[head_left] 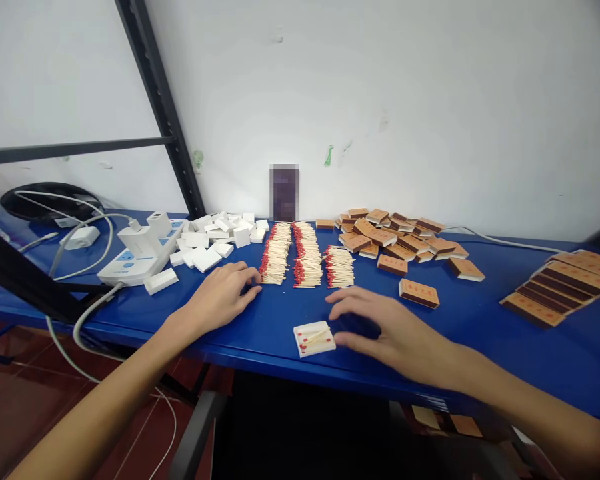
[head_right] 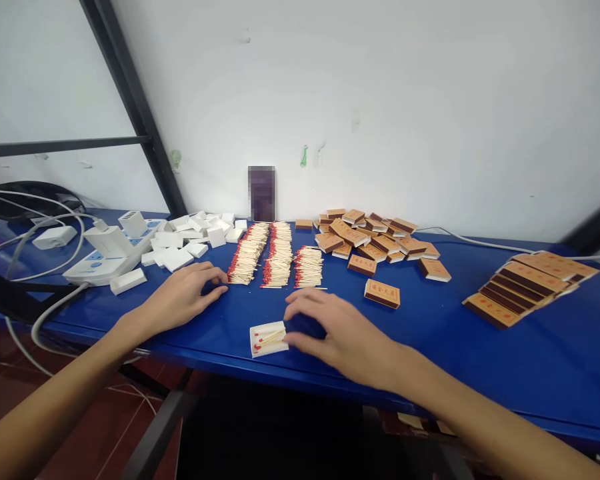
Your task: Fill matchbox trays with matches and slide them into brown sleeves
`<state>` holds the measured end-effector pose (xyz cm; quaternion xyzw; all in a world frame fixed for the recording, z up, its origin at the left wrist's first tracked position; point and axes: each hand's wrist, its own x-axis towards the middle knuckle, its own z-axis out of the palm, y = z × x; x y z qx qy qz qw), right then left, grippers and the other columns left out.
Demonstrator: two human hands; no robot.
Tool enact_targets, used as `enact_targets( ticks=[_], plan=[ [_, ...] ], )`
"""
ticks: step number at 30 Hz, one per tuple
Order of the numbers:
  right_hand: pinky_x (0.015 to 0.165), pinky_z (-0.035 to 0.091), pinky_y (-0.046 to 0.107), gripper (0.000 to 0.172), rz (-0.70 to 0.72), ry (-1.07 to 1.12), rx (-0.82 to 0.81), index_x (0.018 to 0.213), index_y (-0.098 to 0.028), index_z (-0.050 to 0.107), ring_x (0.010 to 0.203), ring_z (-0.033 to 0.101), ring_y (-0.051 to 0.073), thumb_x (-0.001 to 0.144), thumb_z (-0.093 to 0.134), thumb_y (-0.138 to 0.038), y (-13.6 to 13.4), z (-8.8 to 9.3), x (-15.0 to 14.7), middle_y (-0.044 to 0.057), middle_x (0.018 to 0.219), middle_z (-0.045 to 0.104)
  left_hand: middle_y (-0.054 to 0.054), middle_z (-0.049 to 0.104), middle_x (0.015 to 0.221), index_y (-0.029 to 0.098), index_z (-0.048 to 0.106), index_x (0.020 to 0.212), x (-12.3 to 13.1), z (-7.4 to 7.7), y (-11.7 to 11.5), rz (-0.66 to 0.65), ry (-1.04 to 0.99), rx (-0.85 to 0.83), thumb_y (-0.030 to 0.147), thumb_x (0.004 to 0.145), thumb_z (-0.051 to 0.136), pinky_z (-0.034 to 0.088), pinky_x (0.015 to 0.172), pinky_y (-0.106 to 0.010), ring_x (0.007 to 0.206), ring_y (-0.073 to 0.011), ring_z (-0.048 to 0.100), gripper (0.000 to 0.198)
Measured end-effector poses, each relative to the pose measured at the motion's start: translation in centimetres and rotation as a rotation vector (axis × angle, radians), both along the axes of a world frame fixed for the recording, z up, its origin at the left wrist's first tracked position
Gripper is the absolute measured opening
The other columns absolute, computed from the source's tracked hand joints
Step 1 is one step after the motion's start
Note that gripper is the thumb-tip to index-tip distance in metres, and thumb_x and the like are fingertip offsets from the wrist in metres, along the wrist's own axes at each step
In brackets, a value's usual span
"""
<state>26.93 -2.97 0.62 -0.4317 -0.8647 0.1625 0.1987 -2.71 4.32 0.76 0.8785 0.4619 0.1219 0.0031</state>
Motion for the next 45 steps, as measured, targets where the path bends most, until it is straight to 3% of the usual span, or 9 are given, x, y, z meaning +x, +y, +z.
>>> enact_targets(
  ticks=[5, 9, 18, 26, 30, 37, 42, 45],
  plan=[
    [0.070, 0.045, 0.034, 0.021, -0.287, -0.219, 0.197, 0.100, -0.021, 0.060, 0.080, 0.061, 0.022, 0.095, 0.046, -0.036, 3.2, -0.3, 3.4, 0.007, 0.094, 0.065, -0.005, 0.061, 0.093, 0.020, 0.064, 0.097, 0.1, 0.1, 0.2, 0.009, -0.003, -0.022, 0.031, 0.094, 0.048, 0.045, 0.079, -0.035, 0.086, -0.0221, 0.060, 0.020],
    [0.062, 0.040, 0.030, 0.020, -0.336, -0.294, 0.132, 0.089, -0.022, 0.058, 0.071, 0.059, 0.020, 0.095, 0.044, -0.034, 4.6, -1.0, 4.6, 0.004, 0.081, 0.063, -0.005, 0.061, 0.092, 0.020, 0.063, 0.099, 0.1, 0.0, 0.5, 0.005, -0.008, -0.042, 0.032, 0.096, 0.045, 0.045, 0.079, -0.035, 0.085, -0.0218, 0.059, 0.022],
    [0.065, 0.039, 0.030, 0.025, -0.211, -0.276, 0.053, 0.083, -0.022, 0.050, 0.073, 0.057, 0.020, 0.099, 0.034, -0.033, 4.5, -0.8, 3.4, 0.005, 0.080, 0.063, -0.003, 0.060, 0.085, 0.019, 0.058, 0.088, 0.3, 0.3, 1.0, -0.051, -0.030, -0.109, 0.025, 0.094, 0.043, 0.042, 0.070, -0.030, 0.078, -0.0185, 0.056, 0.017],
    [0.067, 0.039, 0.031, 0.027, -0.019, -0.231, -0.041, 0.095, -0.023, 0.052, 0.078, 0.057, 0.021, 0.102, 0.030, -0.037, 0.6, 1.3, -0.3, 0.004, 0.085, 0.063, -0.002, 0.061, 0.082, 0.020, 0.053, 0.084, 0.4, 0.7, 0.4, -0.085, -0.011, -0.165, 0.025, 0.094, 0.041, 0.037, 0.064, -0.029, 0.071, -0.0167, 0.055, 0.017],
    [0.067, 0.041, 0.032, 0.029, 0.048, -0.243, -0.099, 0.097, -0.023, 0.054, 0.078, 0.059, 0.021, 0.103, 0.029, -0.037, -0.1, 2.0, -1.5, 0.003, 0.085, 0.065, -0.001, 0.060, 0.078, 0.020, 0.053, 0.086, 0.4, 1.4, -0.2, -0.105, -0.036, -0.216, 0.028, 0.096, 0.038, 0.037, 0.064, -0.028, 0.069, -0.0162, 0.053, 0.020],
    [0.081, 0.046, 0.035, 0.029, -0.002, -0.103, -0.028, 0.120, -0.021, 0.053, 0.096, 0.063, 0.024, 0.102, 0.033, -0.033, 1.1, 1.7, -0.6, 0.009, 0.107, 0.068, 0.003, 0.054, 0.067, 0.020, 0.052, 0.082, 1.8, 2.7, -2.5, -0.209, -0.158, -0.322, 0.030, 0.097, 0.039, 0.036, 0.060, -0.026, 0.060, -0.0126, 0.048, 0.023],
    [0.076, 0.047, 0.034, 0.029, 0.053, -0.116, -0.014, 0.118, -0.022, 0.054, 0.085, 0.064, 0.022, 0.102, 0.035, -0.036, 1.1, 1.4, -1.0, 0.006, 0.096, 0.069, 0.004, 0.056, 0.066, 0.020, 0.054, 0.083, 4.2, 2.1, -5.1, -0.275, -0.179, -0.378, 0.026, 0.095, 0.044, 0.034, 0.058, -0.025, 0.058, -0.0117, 0.048, 0.017],
    [0.079, 0.047, 0.034, 0.028, 0.075, -0.119, 0.008, 0.116, -0.023, 0.055, 0.091, 0.065, 0.022, 0.102, 0.033, -0.036, 1.1, 1.3, -1.0, 0.006, 0.103, 0.069, 0.004, 0.055, 0.065, 0.020, 0.057, 0.088, 4.4, 1.6, -5.1, -0.248, -0.182, -0.348, 0.033, 0.094, 0.048, 0.034, 0.057, -0.025, 0.058, -0.0119, 0.049, 0.017]
  ],
)
